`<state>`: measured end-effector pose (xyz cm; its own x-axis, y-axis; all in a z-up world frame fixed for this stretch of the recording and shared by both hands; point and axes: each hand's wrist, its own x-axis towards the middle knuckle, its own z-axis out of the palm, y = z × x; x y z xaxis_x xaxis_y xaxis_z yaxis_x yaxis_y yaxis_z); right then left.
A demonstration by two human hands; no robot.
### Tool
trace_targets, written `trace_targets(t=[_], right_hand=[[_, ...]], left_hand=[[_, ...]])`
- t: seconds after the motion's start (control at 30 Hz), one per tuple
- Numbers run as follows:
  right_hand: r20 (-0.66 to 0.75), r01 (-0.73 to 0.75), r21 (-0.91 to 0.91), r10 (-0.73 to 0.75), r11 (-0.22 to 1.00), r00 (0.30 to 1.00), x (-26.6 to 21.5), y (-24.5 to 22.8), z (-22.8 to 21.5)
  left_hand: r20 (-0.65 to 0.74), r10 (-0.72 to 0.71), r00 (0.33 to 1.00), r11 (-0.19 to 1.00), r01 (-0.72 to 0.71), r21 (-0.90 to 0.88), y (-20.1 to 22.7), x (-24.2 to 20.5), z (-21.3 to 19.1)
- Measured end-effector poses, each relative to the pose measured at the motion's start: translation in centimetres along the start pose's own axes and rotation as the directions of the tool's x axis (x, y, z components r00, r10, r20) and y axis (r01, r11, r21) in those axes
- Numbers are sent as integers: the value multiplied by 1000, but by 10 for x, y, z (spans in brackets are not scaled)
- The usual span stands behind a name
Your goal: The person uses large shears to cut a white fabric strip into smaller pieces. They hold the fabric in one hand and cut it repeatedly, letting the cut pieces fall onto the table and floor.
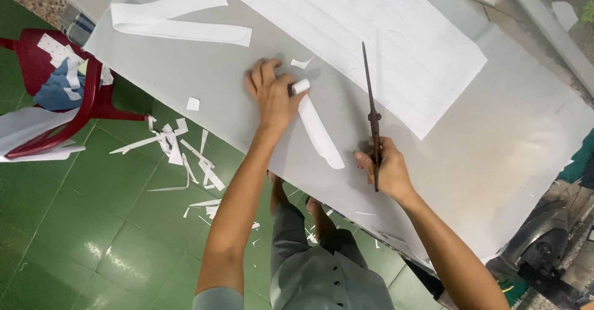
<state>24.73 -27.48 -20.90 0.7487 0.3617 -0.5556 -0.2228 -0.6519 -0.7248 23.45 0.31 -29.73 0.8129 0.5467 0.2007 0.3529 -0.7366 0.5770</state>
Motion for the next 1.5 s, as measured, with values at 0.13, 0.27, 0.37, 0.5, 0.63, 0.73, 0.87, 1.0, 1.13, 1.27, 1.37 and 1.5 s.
trace_targets(t=[0.13,0.27,0.37,0.5,0.63,0.73,0.87,1.0,1.13,1.27,1.37,1.5], right_hand=[[33,-82,-31,83,996,996,11,10,1],[69,-133,-208,150,969,986,19,-6,-3],[72,-175,-264,200,948,977,20,-19,-3],[65,-168,-270,192,948,979,16,-33,-5],[100,-152,-274,186,950,978,14,-27,-5],[119,-135,-241,167,961,979,16,-19,-7],[144,-136,-211,168,968,975,14,-19,-6],[162,-125,-221,162,967,973,13,-22,-6],[160,-112,-224,150,968,976,17,-16,-6],[156,-96,-214,131,972,979,15,-17,-5],[159,-85,-202,119,976,980,15,-18,-4],[141,-65,-199,94,978,985,13,-18,-2]], left_hand=[[85,-52,995,998,50,27,-35,-6,-43],[93,-52,994,997,47,58,-87,5,-72],[11,-40,999,999,40,-6,-94,9,-82],[-207,275,939,956,-245,158,-72,-22,-107],[192,424,885,884,-451,127,-62,-85,-101],[269,429,862,865,-478,152,-42,-103,-86],[262,355,897,902,-403,157,-30,-120,-70],[247,338,908,912,-381,153,-20,-143,-62],[175,360,916,906,-389,170,-26,-156,-55],[65,424,903,895,-429,124,-27,-161,-52],[18,494,870,868,-494,57,-26,-173,-51],[-88,683,725,720,-688,-86,-9,-195,-64]])
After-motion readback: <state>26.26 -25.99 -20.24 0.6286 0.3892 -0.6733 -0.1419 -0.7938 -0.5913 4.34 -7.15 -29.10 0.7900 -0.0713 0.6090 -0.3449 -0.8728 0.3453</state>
